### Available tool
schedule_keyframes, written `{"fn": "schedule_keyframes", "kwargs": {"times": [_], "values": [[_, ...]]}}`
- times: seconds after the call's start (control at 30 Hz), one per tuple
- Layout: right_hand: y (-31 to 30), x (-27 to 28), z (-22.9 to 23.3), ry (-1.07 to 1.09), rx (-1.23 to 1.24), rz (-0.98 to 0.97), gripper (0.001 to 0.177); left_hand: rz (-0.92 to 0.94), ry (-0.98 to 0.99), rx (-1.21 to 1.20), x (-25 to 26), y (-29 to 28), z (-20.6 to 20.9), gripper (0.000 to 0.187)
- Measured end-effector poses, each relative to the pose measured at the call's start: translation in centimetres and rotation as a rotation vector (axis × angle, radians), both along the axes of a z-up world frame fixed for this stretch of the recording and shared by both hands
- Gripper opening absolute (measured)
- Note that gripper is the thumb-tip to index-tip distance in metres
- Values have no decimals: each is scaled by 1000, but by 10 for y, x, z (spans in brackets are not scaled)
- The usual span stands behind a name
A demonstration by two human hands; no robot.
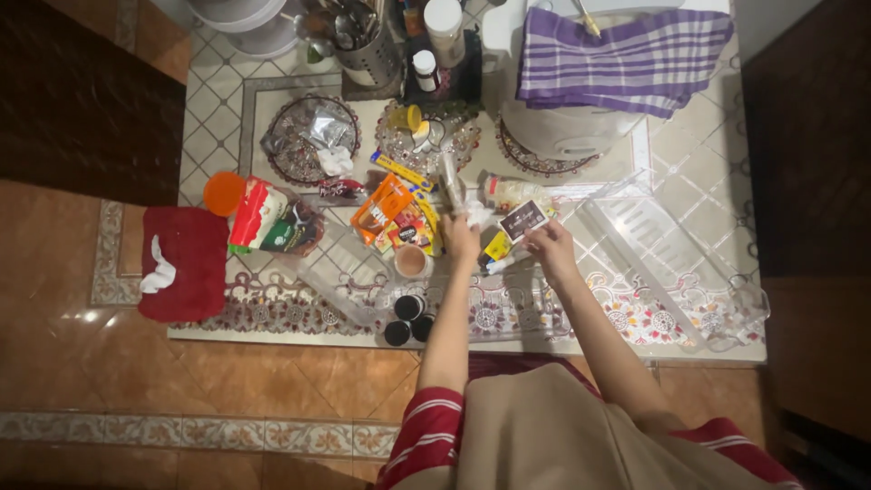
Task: The person sorts through packets of various food products on a table, picking them up, looking at them, and placing them into different piles or containers.
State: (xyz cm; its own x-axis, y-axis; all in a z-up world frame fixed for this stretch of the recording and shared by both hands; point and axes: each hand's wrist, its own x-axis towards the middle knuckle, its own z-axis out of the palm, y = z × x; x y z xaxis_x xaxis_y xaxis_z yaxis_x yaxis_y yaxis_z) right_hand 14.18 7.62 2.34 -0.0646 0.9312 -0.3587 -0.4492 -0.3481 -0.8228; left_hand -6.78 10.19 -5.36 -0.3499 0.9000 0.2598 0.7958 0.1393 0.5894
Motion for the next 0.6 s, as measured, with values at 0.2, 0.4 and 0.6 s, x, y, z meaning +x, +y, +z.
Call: {"fn": "schedule_keyframes", "kwargs": {"times": [0.2,0.4,0.6], "values": [[-1,-27,49,-59,47,22,22,-86,-1507,-207,7,-33,21,37],[-4,-42,35,-316,216,-88,15,-40,-1720,-46,28,-53,111,41],[-15,-57,69,-444,287,-135,12,78,-1805,36,33,-58,94,29]]}}
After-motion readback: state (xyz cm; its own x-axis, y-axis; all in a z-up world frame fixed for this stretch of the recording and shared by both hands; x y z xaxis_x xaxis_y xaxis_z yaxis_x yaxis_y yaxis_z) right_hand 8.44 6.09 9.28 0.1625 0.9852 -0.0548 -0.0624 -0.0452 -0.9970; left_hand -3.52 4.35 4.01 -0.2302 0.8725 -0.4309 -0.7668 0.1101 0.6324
